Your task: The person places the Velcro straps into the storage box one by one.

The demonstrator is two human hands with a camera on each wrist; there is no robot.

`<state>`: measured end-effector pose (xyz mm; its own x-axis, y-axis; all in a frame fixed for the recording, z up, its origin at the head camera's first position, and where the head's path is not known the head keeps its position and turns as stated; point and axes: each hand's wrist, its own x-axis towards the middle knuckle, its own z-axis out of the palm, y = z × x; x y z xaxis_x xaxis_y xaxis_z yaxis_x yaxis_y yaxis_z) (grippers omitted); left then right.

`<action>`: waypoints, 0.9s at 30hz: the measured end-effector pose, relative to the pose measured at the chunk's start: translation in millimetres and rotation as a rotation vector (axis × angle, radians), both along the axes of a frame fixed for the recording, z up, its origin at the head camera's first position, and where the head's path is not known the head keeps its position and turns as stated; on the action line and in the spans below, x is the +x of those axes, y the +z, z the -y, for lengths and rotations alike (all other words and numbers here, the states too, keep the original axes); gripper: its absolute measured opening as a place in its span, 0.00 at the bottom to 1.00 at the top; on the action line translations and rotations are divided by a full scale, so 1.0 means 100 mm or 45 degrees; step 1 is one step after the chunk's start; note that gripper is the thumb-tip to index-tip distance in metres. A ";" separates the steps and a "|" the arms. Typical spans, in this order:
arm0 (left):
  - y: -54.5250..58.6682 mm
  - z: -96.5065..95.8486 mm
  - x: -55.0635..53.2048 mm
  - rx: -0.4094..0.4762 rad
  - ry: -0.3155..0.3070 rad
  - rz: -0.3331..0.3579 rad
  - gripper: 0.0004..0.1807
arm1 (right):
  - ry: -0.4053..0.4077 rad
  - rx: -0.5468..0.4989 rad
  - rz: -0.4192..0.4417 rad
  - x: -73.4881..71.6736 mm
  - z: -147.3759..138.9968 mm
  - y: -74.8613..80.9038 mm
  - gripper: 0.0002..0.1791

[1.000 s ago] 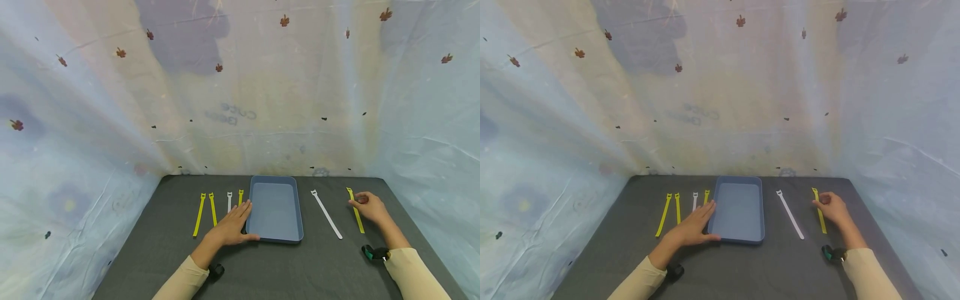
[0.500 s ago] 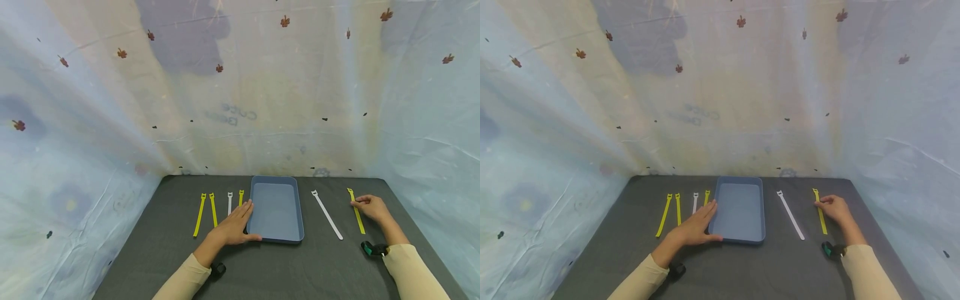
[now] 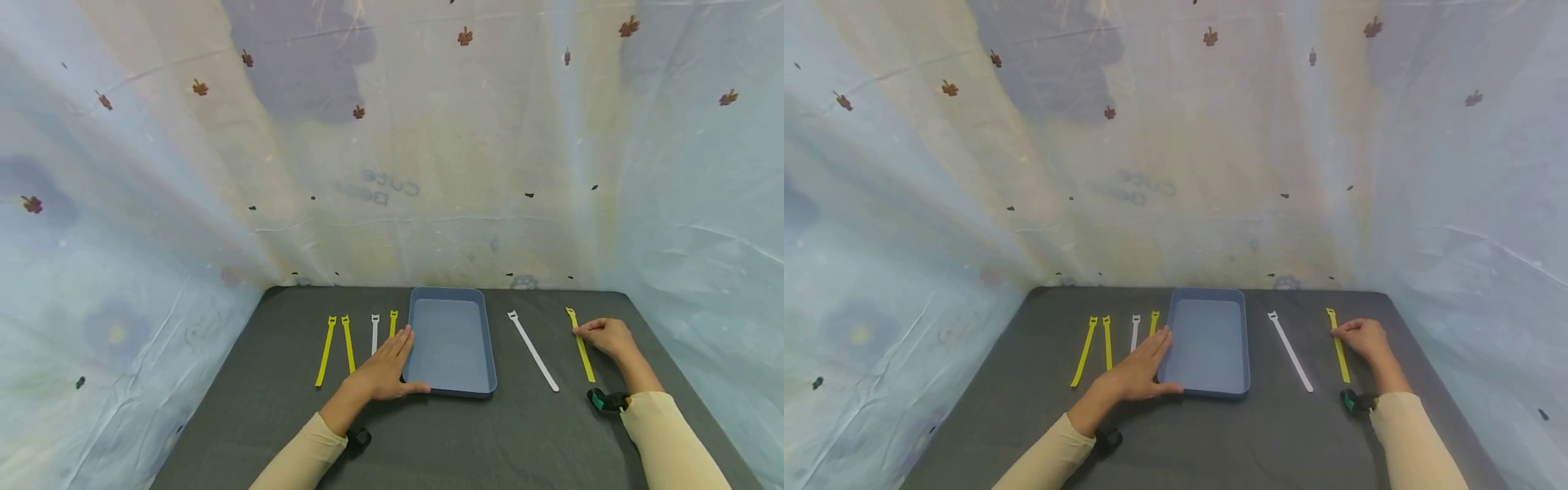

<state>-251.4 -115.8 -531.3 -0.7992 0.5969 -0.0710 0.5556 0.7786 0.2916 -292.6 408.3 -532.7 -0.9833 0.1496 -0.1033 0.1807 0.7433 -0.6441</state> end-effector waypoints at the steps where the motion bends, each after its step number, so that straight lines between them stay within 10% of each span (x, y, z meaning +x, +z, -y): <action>1: 0.01 -0.01 0.01 -0.002 0.002 -0.001 0.66 | 0.000 0.003 -0.002 0.00 0.00 -0.01 0.24; 27: -0.02 -0.04 0.02 -0.048 0.040 -0.042 0.67 | -0.006 -0.045 -0.010 0.00 0.02 -0.01 0.17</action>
